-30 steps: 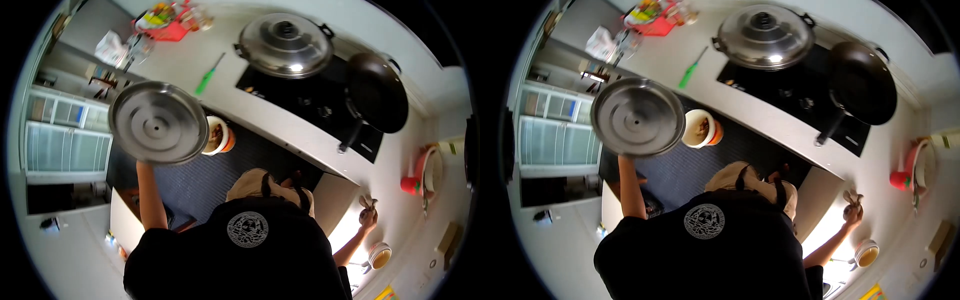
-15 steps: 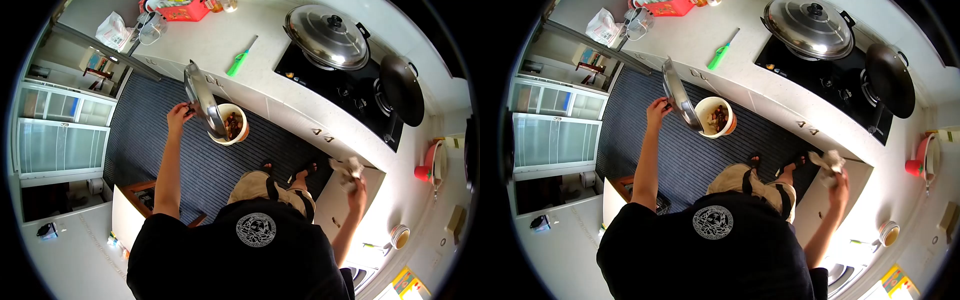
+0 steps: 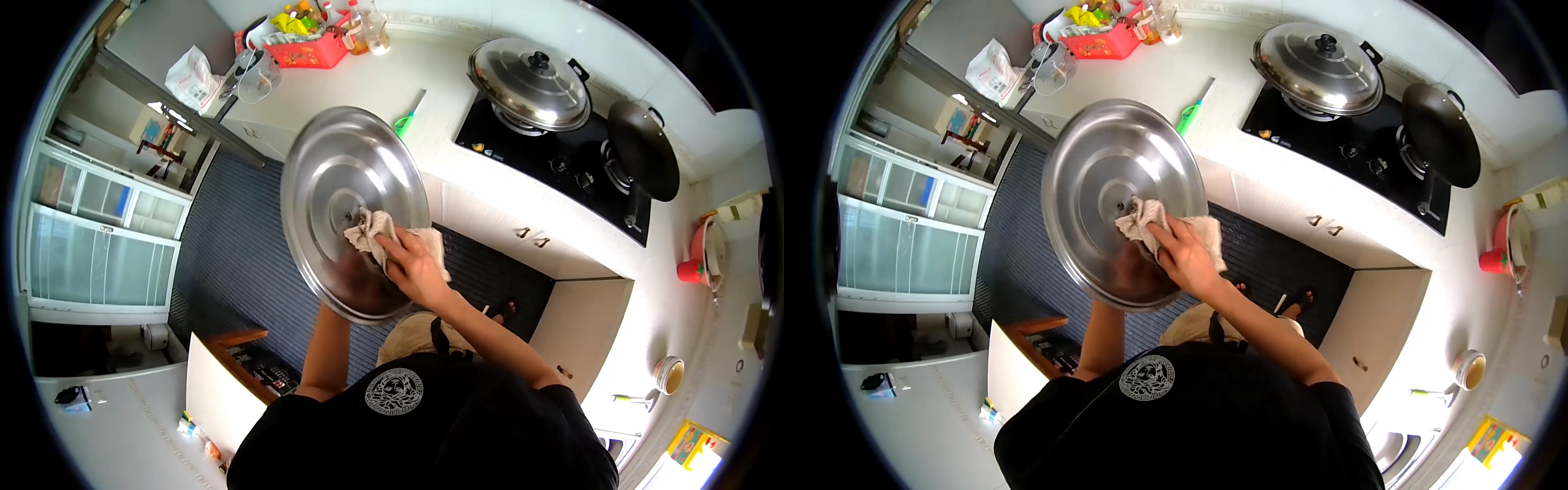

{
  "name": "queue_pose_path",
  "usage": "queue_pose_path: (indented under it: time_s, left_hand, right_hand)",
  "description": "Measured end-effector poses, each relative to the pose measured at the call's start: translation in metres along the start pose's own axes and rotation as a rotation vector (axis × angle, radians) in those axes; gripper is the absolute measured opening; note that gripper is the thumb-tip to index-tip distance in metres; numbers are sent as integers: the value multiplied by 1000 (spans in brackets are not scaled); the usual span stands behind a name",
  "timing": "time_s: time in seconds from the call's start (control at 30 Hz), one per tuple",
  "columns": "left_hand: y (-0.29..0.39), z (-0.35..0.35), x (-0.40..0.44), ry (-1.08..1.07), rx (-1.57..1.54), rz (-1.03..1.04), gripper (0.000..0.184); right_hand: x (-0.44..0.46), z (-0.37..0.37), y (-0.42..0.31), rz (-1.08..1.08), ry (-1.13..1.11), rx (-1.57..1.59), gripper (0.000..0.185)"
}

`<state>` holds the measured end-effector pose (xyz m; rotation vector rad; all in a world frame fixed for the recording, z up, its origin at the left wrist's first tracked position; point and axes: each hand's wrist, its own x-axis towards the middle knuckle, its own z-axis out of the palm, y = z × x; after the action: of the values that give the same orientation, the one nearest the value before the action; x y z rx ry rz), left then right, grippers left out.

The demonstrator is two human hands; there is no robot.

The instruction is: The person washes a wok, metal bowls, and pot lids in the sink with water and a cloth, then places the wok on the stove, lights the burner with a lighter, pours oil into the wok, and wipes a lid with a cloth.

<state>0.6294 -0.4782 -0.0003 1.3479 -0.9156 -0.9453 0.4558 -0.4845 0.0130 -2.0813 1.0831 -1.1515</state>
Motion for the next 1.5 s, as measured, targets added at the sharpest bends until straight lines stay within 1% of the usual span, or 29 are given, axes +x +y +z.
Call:
queue_pose_path:
  time_s: [0.1, 0.2, 0.27, 0.3, 0.33, 0.4, 0.47, 0.53, 0.6, 0.67, 0.73, 0.8, 0.87, 0.9, 0.93, 0.97, 1.0, 1.03, 1.07, 1.13, 1.17, 1.2, 1.23, 1.27, 1.3, 1.33, 1.4, 1.47, 1.5]
  left_hand:
    - [8, 12, -13, -86, -35, -5, 29]
    - [12, 32, -18, -174, -76, -15, 30]
    - [13, 51, -15, -219, -109, -15, 30]
    - [12, 64, -10, -238, -128, -13, 30]
    - [11, 74, -8, -251, -146, -10, 30]
    - [9, 88, -3, -281, -173, -25, 31]
    - [11, 88, 2, -321, -180, -48, 31]
    - [16, 79, 4, -394, -172, -78, 31]
    - [22, 72, 6, -494, -152, -106, 32]
    - [28, 71, 10, -602, -139, -136, 32]
    - [26, 81, 15, -689, -137, -166, 33]
    - [22, 100, 23, -743, -158, -189, 33]
    - [17, 115, 28, -725, -194, -185, 33]
    - [14, 121, 29, -708, -207, -182, 33]
    - [14, 123, 30, -680, -217, -167, 34]
    - [13, 128, 33, -637, -228, -154, 34]
    - [13, 127, 34, -591, -231, -137, 34]
    - [13, 125, 31, -531, -225, -108, 34]
    - [13, 121, 29, -481, -218, -82, 34]
    - [18, 107, 28, -444, -190, -57, 35]
    - [22, 97, 27, -455, -178, -53, 35]
    - [27, 88, 29, -472, -161, -47, 35]
    - [29, 86, 34, -466, -169, -43, 35]
    - [29, 89, 39, -447, -187, -40, 36]
    - [30, 92, 53, -425, -216, -42, 36]
    - [29, 94, 56, -411, -235, -48, 36]
    - [26, 103, 71, -379, -267, -64, 36]
    - [21, 111, 81, -358, -293, -78, 37]
    - [19, 114, 85, -350, -305, -82, 37]
  right_hand:
    - [2, 0, 23, 148, 164, -152, 42]
    - [35, -16, 57, 235, 352, -127, 38]
    - [70, -31, 53, 239, 487, -87, 37]
    - [87, -41, 37, 252, 498, 1, 36]
    - [99, -42, 31, 69, 556, 3, 36]
    - [100, -43, -1, -63, 367, 289, 38]
    - [77, -49, -33, -187, 100, 416, 38]
    - [40, -58, -39, -84, -225, 551, 35]
    - [3, -83, -26, -124, -291, 75, 32]
    - [-13, -107, 2, -186, -93, -279, 30]
    - [-12, -112, 52, 86, 109, -399, 27]
    - [13, -112, 84, 118, 391, -396, 26]
    - [50, -114, 76, 133, 547, -534, 27]
    - [66, -114, 65, 50, 633, -628, 28]
    - [79, -113, 49, 122, 591, -619, 30]
    - [90, -108, 37, 153, 591, -416, 32]
    - [99, -96, 36, 83, 593, -154, 34]
    - [99, -94, 15, -12, 527, 3, 33]
    - [98, -92, 1, -155, 417, 78, 32]
    - [75, -85, -31, -265, 208, 232, 30]
    - [60, -91, -39, -222, 53, 290, 27]
    - [44, -97, -37, -151, -83, 211, 26]
    - [27, -105, -33, -86, -144, 57, 25]
    - [10, -113, -20, -23, -115, -72, 26]
    - [-2, -123, -5, -1, 1, -291, 26]
    - [-6, -132, 6, 173, 121, -398, 26]
    - [-5, -148, 37, 228, 365, -428, 29]
    - [-3, -138, 81, 262, 618, -362, 36]
    - [-5, -132, 100, 500, 603, 129, 39]
